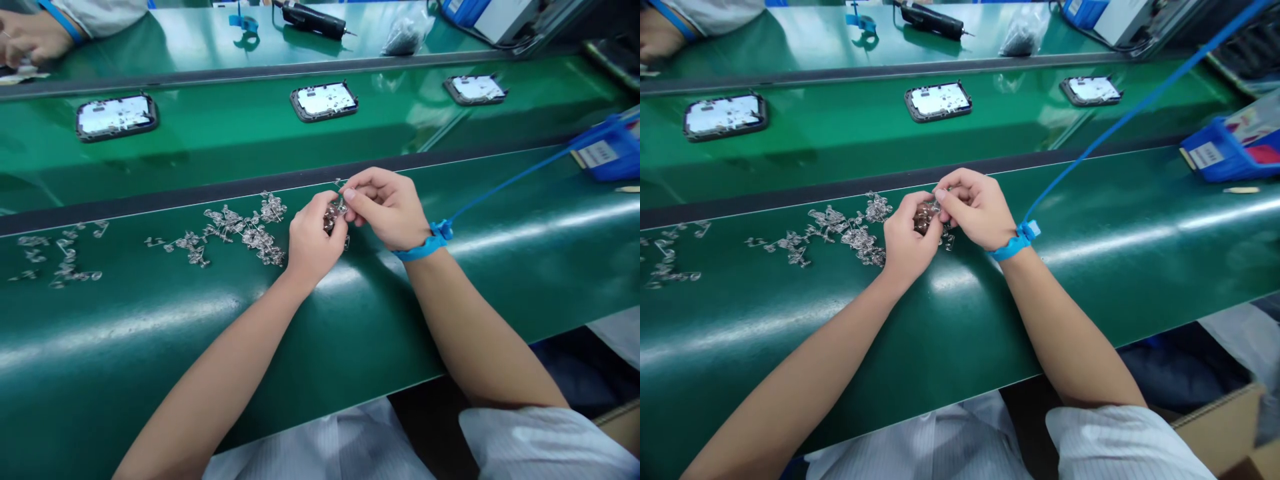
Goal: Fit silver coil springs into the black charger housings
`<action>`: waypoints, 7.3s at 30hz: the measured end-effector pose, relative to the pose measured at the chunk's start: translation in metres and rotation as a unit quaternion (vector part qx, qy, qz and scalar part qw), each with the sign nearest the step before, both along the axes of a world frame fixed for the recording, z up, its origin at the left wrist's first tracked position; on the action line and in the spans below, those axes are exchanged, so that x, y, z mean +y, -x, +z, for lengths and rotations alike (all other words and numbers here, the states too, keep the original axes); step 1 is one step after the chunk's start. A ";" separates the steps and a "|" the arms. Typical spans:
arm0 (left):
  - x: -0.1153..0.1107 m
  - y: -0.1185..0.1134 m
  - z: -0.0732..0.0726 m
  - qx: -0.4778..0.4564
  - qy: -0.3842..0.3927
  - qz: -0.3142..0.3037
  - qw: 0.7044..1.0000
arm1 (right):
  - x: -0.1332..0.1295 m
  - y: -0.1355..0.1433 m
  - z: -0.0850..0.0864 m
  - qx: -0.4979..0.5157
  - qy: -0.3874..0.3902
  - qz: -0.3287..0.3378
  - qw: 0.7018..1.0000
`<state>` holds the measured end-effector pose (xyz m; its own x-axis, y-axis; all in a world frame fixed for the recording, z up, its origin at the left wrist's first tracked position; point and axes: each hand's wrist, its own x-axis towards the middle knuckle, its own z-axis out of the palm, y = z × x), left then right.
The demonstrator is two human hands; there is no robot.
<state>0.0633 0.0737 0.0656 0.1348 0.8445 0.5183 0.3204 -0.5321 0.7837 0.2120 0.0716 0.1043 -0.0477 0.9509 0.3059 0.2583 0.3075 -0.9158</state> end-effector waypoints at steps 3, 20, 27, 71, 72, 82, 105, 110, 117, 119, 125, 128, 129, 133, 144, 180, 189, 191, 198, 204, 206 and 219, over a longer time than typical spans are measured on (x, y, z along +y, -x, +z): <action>-0.001 -0.001 0.002 -0.061 0.030 -0.036 0.997 | 0.001 -0.001 0.000 0.023 -0.001 -0.014 1.000; 0.007 0.003 0.002 -0.052 -0.048 0.014 0.997 | 0.002 0.003 -0.001 -0.002 -0.030 0.009 1.000; 0.004 0.004 0.006 -0.036 -0.060 0.062 0.996 | 0.000 0.004 0.001 0.089 0.049 0.031 0.994; 0.002 0.003 0.007 -0.026 -0.081 0.016 0.996 | -0.001 -0.006 0.002 -0.194 -0.140 -0.120 0.963; 0.002 0.003 0.007 -0.026 -0.078 0.008 0.997 | 0.000 -0.006 0.003 -0.208 -0.148 -0.114 0.960; 0.003 0.002 -0.001 0.004 -0.052 0.006 0.999 | -0.002 -0.011 0.012 -0.308 -0.137 -0.028 0.941; 0.001 0.002 0.006 -0.073 0.045 -0.033 0.996 | 0.004 -0.019 0.005 -0.109 0.037 0.060 0.992; 0.001 0.001 0.004 -0.093 0.019 -0.044 0.995 | 0.003 -0.014 0.007 0.070 0.111 0.069 0.989; 0.001 -0.001 0.000 -0.145 0.032 -0.083 0.985 | 0.001 -0.020 0.012 0.135 0.136 0.050 0.980; 0.002 -0.002 -0.001 -0.174 0.069 -0.093 0.978 | 0.001 -0.021 0.013 0.069 0.099 0.025 0.992; 0.008 -0.003 0.001 -0.272 0.149 -0.115 0.944 | 0.000 -0.016 0.014 -0.131 -0.041 -0.049 0.989; 0.011 -0.002 0.002 -0.323 0.205 -0.146 0.912 | 0.001 -0.014 0.010 -0.054 -0.004 -0.005 0.998; 0.012 -0.001 0.003 -0.339 0.226 -0.163 0.898 | 0.001 -0.014 0.008 -0.012 0.014 0.012 1.000; 0.012 0.002 0.006 -0.386 0.274 -0.217 0.854 | 0.002 -0.015 0.007 0.097 0.066 0.050 0.992; 0.010 -0.002 0.009 -0.369 0.290 -0.213 0.857 | -0.004 -0.022 0.018 -0.161 -0.119 -0.024 0.979; 0.006 -0.002 0.000 -0.204 0.143 -0.135 0.959 | 0.001 -0.023 0.016 -0.222 -0.103 0.022 0.969; 0.007 -0.003 -0.001 -0.230 0.166 -0.090 0.955 | -0.003 -0.015 0.015 -0.199 -0.108 -0.016 0.974; 0.007 -0.003 0.000 -0.239 0.178 -0.091 0.950 | -0.002 -0.015 0.013 -0.205 -0.119 -0.025 0.971; 0.006 -0.003 0.003 -0.265 0.200 -0.122 0.935 | -0.002 -0.017 0.011 -0.096 -0.017 0.003 0.995; 0.005 -0.003 0.002 -0.246 0.188 -0.125 0.942 | -0.003 -0.018 0.012 -0.065 0.008 0.014 0.998; 0.005 -0.003 0.002 -0.250 0.199 -0.137 0.938 | -0.003 -0.019 0.012 -0.103 -0.023 0.004 0.994; 0.014 -0.001 0.005 -0.381 0.287 -0.127 0.870 | -0.004 -0.018 0.016 -0.218 -0.099 0.005 0.971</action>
